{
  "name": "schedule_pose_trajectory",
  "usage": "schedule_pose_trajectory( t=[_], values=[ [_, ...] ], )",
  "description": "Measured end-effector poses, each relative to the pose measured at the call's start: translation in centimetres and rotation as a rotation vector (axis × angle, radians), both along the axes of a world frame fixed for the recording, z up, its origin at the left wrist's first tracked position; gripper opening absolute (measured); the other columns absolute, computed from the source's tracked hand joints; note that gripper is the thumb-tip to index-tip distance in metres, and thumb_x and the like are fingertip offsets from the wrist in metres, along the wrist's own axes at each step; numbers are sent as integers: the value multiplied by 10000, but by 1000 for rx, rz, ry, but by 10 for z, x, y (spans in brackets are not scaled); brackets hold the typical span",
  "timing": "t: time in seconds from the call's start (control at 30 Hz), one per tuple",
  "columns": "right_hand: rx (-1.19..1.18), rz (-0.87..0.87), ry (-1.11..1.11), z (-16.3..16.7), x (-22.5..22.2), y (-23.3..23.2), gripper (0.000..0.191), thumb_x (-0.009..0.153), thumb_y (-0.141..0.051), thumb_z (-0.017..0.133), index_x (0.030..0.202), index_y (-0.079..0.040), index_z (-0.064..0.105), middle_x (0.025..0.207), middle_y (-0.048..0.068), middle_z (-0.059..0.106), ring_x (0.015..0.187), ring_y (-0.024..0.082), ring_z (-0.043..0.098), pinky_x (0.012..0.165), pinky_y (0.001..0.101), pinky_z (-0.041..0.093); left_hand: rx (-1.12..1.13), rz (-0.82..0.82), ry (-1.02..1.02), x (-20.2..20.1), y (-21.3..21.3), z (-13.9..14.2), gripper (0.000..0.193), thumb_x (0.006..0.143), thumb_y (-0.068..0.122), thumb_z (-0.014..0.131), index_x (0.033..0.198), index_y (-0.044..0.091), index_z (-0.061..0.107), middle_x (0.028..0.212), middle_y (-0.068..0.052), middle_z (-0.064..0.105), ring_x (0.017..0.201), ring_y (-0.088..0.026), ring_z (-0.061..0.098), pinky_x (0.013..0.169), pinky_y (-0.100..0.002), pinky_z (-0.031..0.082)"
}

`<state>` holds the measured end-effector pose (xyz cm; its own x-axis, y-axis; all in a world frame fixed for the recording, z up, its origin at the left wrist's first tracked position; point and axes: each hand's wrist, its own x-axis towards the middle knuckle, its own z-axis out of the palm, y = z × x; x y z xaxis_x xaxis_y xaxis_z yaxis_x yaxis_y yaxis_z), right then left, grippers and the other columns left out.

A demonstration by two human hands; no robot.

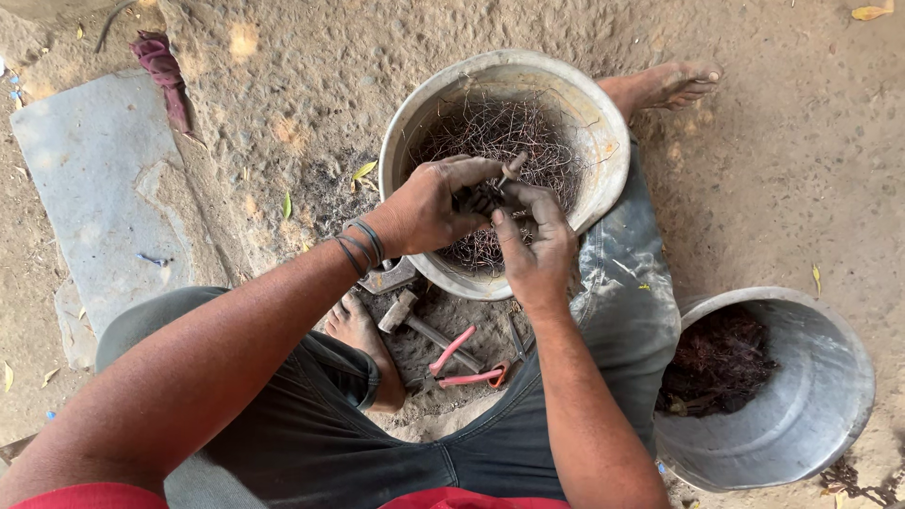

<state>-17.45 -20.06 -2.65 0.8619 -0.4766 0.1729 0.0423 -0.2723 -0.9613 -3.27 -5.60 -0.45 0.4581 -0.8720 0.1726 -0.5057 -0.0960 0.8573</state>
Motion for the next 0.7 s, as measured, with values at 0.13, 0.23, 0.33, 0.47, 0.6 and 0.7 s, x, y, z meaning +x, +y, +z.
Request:
schedule_pose_trajectory(
  t=[0.13, 0.23, 0.33, 0.47, 0.6, 0.7],
  values=[
    [-83, -20, 57, 10, 0, 3, 253, 976, -188, 732, 1178, -41, 695, 1161, 42, 688, 967, 124, 670, 794, 283, 567, -39, 52, -48, -5, -1, -1, 682, 742, 95, 884, 1348, 11, 583, 1285, -209, 666, 1213, -375, 644, 1032, -443, 530],
    [-226, -21, 32, 14, -2, 4, 196, 981, -164, 746, 1134, -49, 706, 1171, 50, 691, 1017, 128, 674, 832, 284, 567, 3, 95, -4, -7, -1, 2, 660, 743, 69, 860, 1347, 19, 599, 1264, -197, 671, 1178, -371, 658, 1013, -435, 547],
    [-160, -14, 29, 10, -2, 6, 161, 969, -169, 769, 1057, -55, 698, 1154, 60, 680, 1000, 118, 661, 801, 269, 563, 29, 104, -42, -7, 0, 5, 645, 756, 54, 849, 1353, 24, 605, 1254, -194, 669, 1156, -386, 662, 1008, -443, 553],
    [206, -101, 69, -2, 3, 9, 216, 945, -204, 779, 1071, -57, 684, 1044, 42, 688, 907, 91, 647, 755, 244, 565, 32, 103, -74, -8, 1, 9, 659, 734, 64, 848, 1346, 52, 605, 1227, -184, 654, 1115, -392, 666, 972, -446, 566],
    [543, -60, 96, -9, 3, 2, 215, 915, -176, 774, 1083, -67, 695, 974, 6, 710, 854, 60, 655, 716, 228, 572, 93, 82, -68, -14, 0, 12, 581, 837, 106, 836, 1371, 115, 608, 1138, -160, 620, 1026, -362, 670, 898, -450, 579],
    [490, -94, 182, -10, 1, -4, 194, 910, -116, 788, 1075, -42, 715, 939, 34, 738, 834, 77, 691, 723, 248, 604, 98, 83, -177, -17, -1, 13, 651, 771, 128, 848, 1375, 115, 605, 1101, -159, 608, 1013, -368, 650, 879, -468, 567]
  ],
)
